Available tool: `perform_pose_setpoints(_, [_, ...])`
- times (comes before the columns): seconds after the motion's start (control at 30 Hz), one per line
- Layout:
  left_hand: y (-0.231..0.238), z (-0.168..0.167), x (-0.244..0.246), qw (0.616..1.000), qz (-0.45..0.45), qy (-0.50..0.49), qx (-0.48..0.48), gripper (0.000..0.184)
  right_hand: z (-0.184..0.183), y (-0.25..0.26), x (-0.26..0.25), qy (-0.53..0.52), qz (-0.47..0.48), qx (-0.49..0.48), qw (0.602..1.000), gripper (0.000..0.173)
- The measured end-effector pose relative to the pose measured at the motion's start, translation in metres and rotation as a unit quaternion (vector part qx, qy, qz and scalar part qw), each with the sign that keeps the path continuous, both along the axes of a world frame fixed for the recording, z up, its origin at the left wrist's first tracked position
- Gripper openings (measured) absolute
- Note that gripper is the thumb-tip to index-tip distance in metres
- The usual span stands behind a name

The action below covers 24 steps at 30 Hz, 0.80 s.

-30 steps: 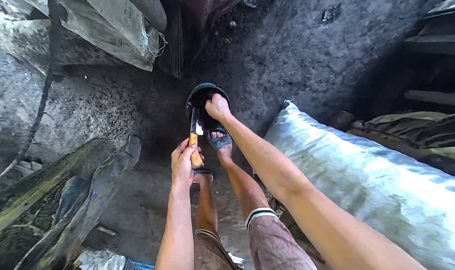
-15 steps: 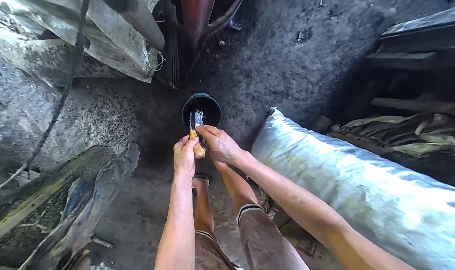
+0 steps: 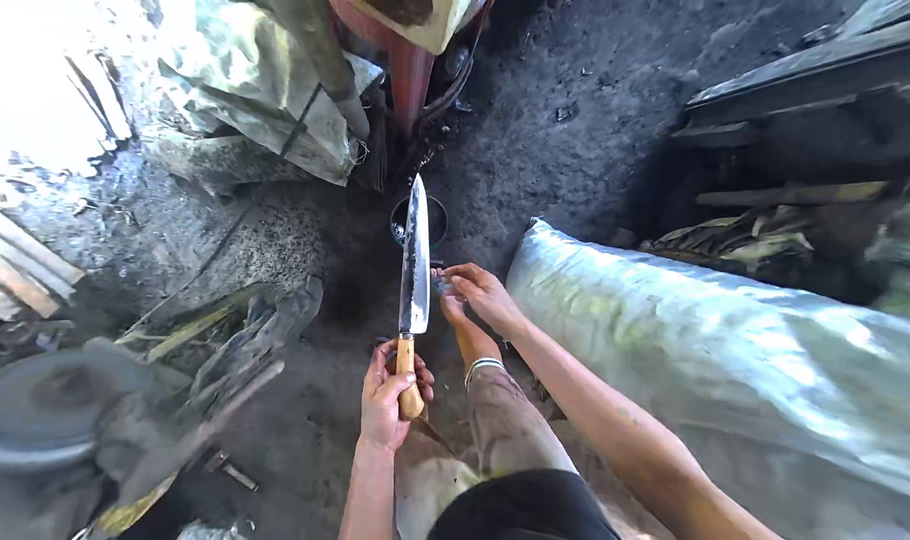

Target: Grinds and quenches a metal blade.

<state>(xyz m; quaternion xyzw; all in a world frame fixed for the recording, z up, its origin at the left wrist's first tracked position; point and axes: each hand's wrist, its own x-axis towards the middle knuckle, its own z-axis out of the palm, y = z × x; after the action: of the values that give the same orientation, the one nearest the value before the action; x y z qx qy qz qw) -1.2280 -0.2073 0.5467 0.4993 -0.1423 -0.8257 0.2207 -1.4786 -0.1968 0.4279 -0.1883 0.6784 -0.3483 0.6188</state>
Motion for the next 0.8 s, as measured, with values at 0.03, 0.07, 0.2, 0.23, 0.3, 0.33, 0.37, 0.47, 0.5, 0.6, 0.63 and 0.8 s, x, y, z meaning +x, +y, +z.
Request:
perform_pose_setpoints(0.03, [0.005,0.019,0.007,1.0,0.007,0.018,-0.004,0.062,0.023,0.012,0.006,-0.005,-0.004,-0.018,1.0,0.032])
perform_pose_setpoints(0.07, [0.011,0.039,0.014,1.0,0.01,0.019,-0.008,0.061,0.047,0.024,0.014,-0.002,-0.006,-0.031,0.999,0.031])
perform_pose_setpoints(0.2, [0.043,0.123,0.049,0.997,-0.004,-0.019,-0.075,0.044,0.155,0.08,0.058,0.002,-0.004,-0.084,0.996,0.032])
perform_pose_setpoints(0.23, [0.052,0.141,0.058,0.994,-0.005,-0.024,-0.109,0.043,0.184,0.09,0.07,0.002,-0.001,-0.101,0.995,0.033])
perform_pose_setpoints(0.3, [0.073,0.173,0.079,0.98,-0.014,-0.024,-0.195,0.046,0.241,0.111,0.101,-0.011,0.003,-0.134,0.991,0.036])
perform_pose_setpoints(0.33, [0.08,0.187,0.088,0.972,-0.026,-0.016,-0.234,0.047,0.266,0.12,0.117,-0.024,0.003,-0.151,0.988,0.036])
perform_pose_setpoints(0.37, [0.084,0.2,0.096,0.964,-0.048,-0.016,-0.261,0.049,0.286,0.129,0.133,-0.04,0.006,-0.162,0.986,0.037])
perform_pose_setpoints(0.47, [0.087,0.234,0.113,0.948,-0.106,-0.079,-0.289,0.052,0.33,0.149,0.175,-0.055,0.05,-0.195,0.978,0.046])
perform_pose_setpoints(0.5, [0.089,0.243,0.118,0.945,-0.107,-0.085,-0.296,0.054,0.341,0.156,0.188,-0.045,0.078,-0.216,0.972,0.052])
perform_pose_setpoints(0.6, [0.09,0.261,0.125,0.94,-0.07,-0.058,-0.329,0.055,0.367,0.165,0.217,0.061,0.175,-0.249,0.951,0.072])
perform_pose_setpoints(0.63, [0.091,0.266,0.125,0.938,-0.06,-0.056,-0.338,0.055,0.374,0.167,0.225,0.127,0.197,-0.234,0.944,0.07])
perform_pose_setpoints(0.8, [0.074,0.288,0.131,0.897,-0.114,-0.084,-0.419,0.063,0.386,0.144,0.236,0.377,0.161,-0.225,0.884,0.036])
